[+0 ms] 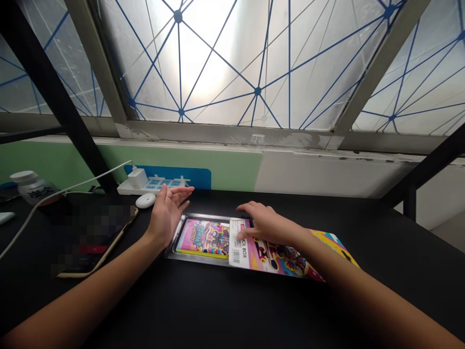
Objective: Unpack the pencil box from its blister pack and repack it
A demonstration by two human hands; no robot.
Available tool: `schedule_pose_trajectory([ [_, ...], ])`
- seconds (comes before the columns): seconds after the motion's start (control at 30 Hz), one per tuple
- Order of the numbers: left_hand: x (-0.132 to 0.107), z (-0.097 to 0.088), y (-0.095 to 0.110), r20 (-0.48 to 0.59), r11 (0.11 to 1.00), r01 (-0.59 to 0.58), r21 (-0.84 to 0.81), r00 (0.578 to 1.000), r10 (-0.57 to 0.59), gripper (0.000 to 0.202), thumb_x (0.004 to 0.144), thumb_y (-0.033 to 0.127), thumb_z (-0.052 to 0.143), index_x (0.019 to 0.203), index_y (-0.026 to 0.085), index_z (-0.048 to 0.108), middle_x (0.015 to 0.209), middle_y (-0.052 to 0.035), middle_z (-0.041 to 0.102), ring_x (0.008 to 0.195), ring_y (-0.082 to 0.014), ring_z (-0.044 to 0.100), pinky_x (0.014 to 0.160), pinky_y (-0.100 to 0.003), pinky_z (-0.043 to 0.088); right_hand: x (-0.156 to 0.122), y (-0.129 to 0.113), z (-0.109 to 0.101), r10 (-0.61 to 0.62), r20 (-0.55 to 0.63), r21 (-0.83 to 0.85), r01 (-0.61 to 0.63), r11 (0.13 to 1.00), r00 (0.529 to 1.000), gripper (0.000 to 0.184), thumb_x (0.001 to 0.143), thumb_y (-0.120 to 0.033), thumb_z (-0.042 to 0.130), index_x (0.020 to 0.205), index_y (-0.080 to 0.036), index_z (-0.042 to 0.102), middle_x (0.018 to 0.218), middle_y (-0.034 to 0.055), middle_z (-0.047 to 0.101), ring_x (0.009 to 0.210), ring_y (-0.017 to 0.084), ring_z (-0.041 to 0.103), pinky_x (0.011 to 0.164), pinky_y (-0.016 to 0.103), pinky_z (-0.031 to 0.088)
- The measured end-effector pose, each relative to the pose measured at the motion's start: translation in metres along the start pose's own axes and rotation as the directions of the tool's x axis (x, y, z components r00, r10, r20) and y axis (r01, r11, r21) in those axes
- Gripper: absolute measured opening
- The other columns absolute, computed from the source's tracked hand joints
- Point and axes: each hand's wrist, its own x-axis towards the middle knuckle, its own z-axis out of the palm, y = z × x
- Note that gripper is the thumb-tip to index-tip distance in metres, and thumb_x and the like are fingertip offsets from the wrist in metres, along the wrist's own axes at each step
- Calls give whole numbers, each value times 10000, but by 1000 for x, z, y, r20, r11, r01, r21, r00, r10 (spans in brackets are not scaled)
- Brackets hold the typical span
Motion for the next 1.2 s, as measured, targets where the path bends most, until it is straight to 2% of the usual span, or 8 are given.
schedule_pose_trajectory([
  [0.23,12,-9,7,-1,925,-59,375,998,64,623,986,581,89,1094,211,577,1337,-128,638,1283,-264,565,1024,-461,462,43,-35,0,-103,86,-14,104,994,991,888,673,-729,725,1407,-277,515,1447,110,510,1236,392,519,1018,473,424],
  [0.37,8,-12,9,148,834,-140,534,986,70,404,906,558,500,1071,223,652,1227,-98,687,1237,-312,568,1060,-466,416,31,-20,7,-95,42,-3,95,995,995,757,810,-703,604,1414,-257,508,1455,125,514,1244,375,531,1043,494,413],
  [0.47,-5,-7,9,389,691,-288,663,921,11,472,848,564,626,1198,249,660,1349,-89,633,1360,-331,453,1151,-490,295,12,10,7,-64,-43,50,66,997,997,712,834,-669,596,1408,-256,513,1440,126,539,1252,363,542,1059,494,414],
  [0.57,-17,-2,9,560,412,-456,789,809,-177,680,923,678,437,1450,250,480,1575,-101,401,1491,-344,242,1189,-577,154,-10,45,2,39,-105,117,-26,993,994,636,846,-659,584,1333,-249,568,1317,110,641,1166,327,613,990,438,485],
  [0.67,-20,-1,8,568,289,-497,819,774,-280,772,932,740,304,1521,249,384,1621,-102,302,1505,-352,204,1181,-596,155,-26,67,1,140,-126,155,-120,981,982,509,857,-676,545,1116,-254,666,1081,68,734,944,283,686,794,371,545],
  [0.87,-15,-1,7,565,242,-512,824,768,-301,758,939,739,285,1526,269,383,1609,-89,331,1492,-340,250,1185,-564,157,-37,77,0,125,-77,167,-111,980,989,507,829,-731,529,730,-243,622,662,-6,631,585,177,555,513,293,410],
  [1.07,-13,-4,11,562,216,-519,827,747,-356,736,952,710,299,1527,260,389,1596,-97,359,1480,-342,280,1193,-567,131,-56,110,-25,191,137,179,-214,960,972,515,791,-734,581,688,-233,631,612,-17,604,566,170,543,507,276,389],
  [1.2,-15,-1,18,512,139,-503,853,753,-413,693,992,602,280,1570,219,286,1631,-118,261,1511,-331,189,1193,-576,117,-55,98,-22,121,77,250,-136,958,990,482,831,-700,564,922,-243,689,830,17,698,764,218,633,643,292,483],
])
